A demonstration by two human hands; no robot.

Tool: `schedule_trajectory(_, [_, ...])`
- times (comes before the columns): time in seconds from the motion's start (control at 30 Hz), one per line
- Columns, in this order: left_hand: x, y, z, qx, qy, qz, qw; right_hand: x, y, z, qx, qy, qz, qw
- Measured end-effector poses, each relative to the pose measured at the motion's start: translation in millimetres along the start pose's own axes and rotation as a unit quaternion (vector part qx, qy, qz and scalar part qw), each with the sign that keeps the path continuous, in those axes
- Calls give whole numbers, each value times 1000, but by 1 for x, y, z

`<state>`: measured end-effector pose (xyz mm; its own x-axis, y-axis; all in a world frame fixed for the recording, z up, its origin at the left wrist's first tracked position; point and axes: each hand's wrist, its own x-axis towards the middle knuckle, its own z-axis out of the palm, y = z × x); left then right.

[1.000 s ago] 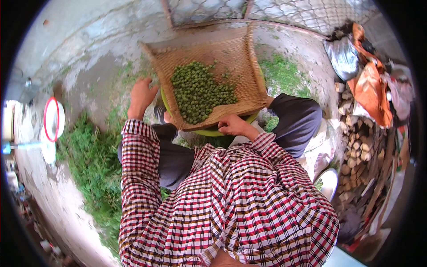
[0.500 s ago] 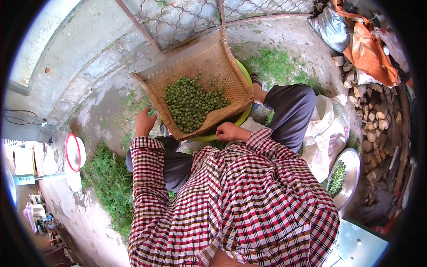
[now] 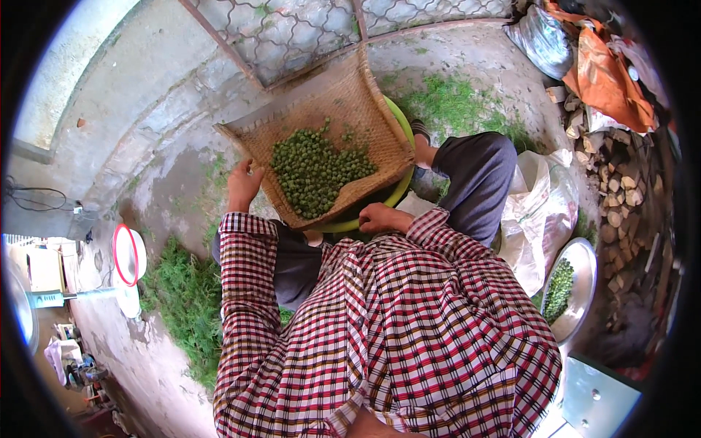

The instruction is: The person sorts through a pile of green berries in a woven tray by hand, removing small stems and debris. They occasionally lift the tray to shake the berries and then resume picking through them.

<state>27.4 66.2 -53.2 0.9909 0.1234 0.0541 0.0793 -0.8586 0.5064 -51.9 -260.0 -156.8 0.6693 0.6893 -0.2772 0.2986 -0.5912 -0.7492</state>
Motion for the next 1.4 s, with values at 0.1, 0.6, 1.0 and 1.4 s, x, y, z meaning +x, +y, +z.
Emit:
schedule_trajectory(0.1, [6,17,-2,-39,13,-3,999,-7,3,1,0,0,9,1000])
schedule_trajectory(0.6, [13,9,3,-57,2,-30,998,-7,6,2,39,-20,49,998])
schedule_trajectory(1.0, [13,3,-3,-371,-37,-123,920,2,15,10,-1,-19,1,1000])
schedule_trajectory(1.4, [34,5,-72,-797,56,-109,591,32,-39,-67,76,17,40,996])
